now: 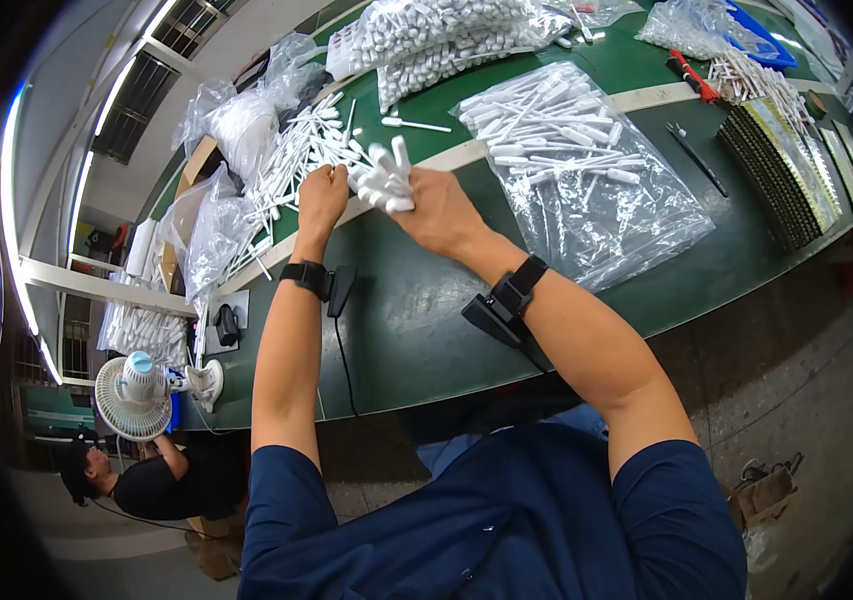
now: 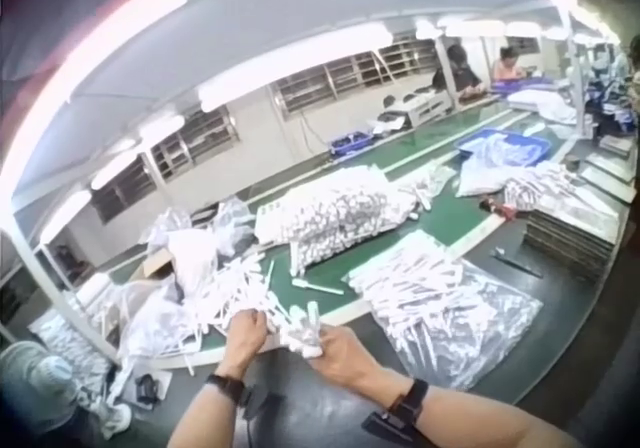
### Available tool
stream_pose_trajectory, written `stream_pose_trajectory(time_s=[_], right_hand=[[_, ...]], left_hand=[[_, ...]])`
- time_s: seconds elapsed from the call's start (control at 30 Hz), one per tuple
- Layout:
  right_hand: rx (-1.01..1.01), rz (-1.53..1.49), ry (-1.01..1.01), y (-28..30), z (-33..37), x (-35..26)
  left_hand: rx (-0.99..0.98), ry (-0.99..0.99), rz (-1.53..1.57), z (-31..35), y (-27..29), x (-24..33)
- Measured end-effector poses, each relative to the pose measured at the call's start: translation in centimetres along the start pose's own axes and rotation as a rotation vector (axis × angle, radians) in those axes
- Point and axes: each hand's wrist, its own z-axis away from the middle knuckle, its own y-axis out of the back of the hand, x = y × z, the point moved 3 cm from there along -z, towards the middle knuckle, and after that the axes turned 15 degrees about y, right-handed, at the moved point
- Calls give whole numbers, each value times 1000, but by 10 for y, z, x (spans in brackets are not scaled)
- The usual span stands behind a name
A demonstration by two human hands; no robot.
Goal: Packing sets of small white plastic components into clear plastic bags at a factory workstation.
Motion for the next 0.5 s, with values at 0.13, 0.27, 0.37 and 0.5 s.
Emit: stream_pose_trajectory(time_s=[0.13, 0.27, 0.37, 0.5], right_hand=[[-52, 77, 65, -5, 1, 8], [-49, 21, -206, 8, -7, -10], [-9, -40, -384, 14, -8, -10], [53, -114, -345, 9, -10, 0]], left_hand=[[78, 47, -117, -19, -9, -2], [144, 124, -88, -17, -16, 8], [4, 176, -30, -27, -15, 3], [28, 228, 205, -31, -18, -27]])
